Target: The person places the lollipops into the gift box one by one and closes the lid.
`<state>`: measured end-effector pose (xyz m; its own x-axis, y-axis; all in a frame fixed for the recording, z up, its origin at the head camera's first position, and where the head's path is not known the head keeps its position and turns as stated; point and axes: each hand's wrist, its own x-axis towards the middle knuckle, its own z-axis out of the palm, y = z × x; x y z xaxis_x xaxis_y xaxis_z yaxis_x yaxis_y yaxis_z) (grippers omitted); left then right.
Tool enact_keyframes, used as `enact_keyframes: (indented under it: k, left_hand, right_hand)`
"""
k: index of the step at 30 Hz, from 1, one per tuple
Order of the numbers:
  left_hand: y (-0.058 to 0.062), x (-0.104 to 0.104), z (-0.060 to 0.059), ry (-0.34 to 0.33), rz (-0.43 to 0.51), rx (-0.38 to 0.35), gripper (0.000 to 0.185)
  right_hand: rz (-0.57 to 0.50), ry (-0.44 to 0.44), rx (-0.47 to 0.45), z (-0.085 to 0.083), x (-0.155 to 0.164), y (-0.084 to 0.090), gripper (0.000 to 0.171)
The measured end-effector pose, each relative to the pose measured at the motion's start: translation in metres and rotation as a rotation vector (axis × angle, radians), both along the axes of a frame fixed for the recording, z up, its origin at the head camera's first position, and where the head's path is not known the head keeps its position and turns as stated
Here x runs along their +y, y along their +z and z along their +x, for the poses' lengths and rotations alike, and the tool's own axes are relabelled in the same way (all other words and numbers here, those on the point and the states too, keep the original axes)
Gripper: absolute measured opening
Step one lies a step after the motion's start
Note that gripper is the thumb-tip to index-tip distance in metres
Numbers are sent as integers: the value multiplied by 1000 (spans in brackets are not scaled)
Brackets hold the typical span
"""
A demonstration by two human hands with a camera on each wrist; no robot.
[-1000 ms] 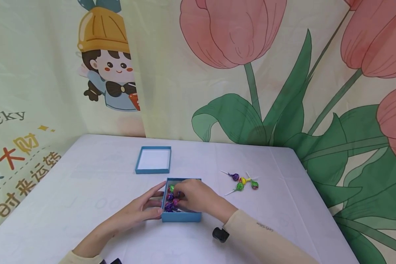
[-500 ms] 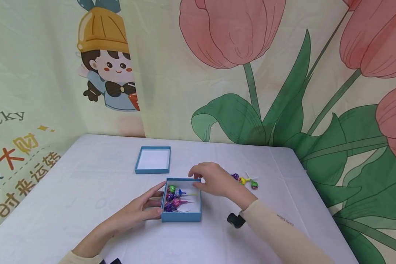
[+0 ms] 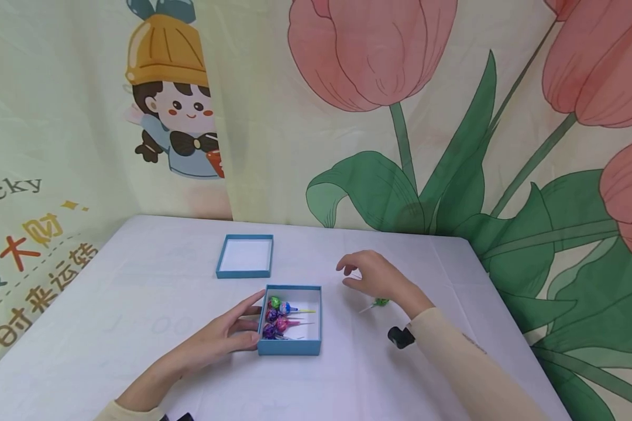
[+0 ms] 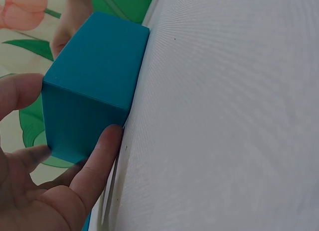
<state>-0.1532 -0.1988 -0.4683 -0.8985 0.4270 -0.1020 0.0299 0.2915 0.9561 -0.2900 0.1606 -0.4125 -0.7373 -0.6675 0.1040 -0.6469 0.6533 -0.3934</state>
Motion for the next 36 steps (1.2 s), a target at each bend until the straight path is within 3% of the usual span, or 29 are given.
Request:
enact_keyframes:
  k: [7, 16, 36]
  left_hand:
    - [0, 1, 0, -4, 3, -3, 84]
    - [0, 1, 0, -5, -4, 5, 84]
    - [1, 1, 1, -1, -1, -4, 84]
  right_hand:
    - [24, -68, -87, -12, 19, -19, 27]
    - [59, -90, -75, -20, 34, -32, 22]
    - [81, -176, -130, -25, 58, -40, 27]
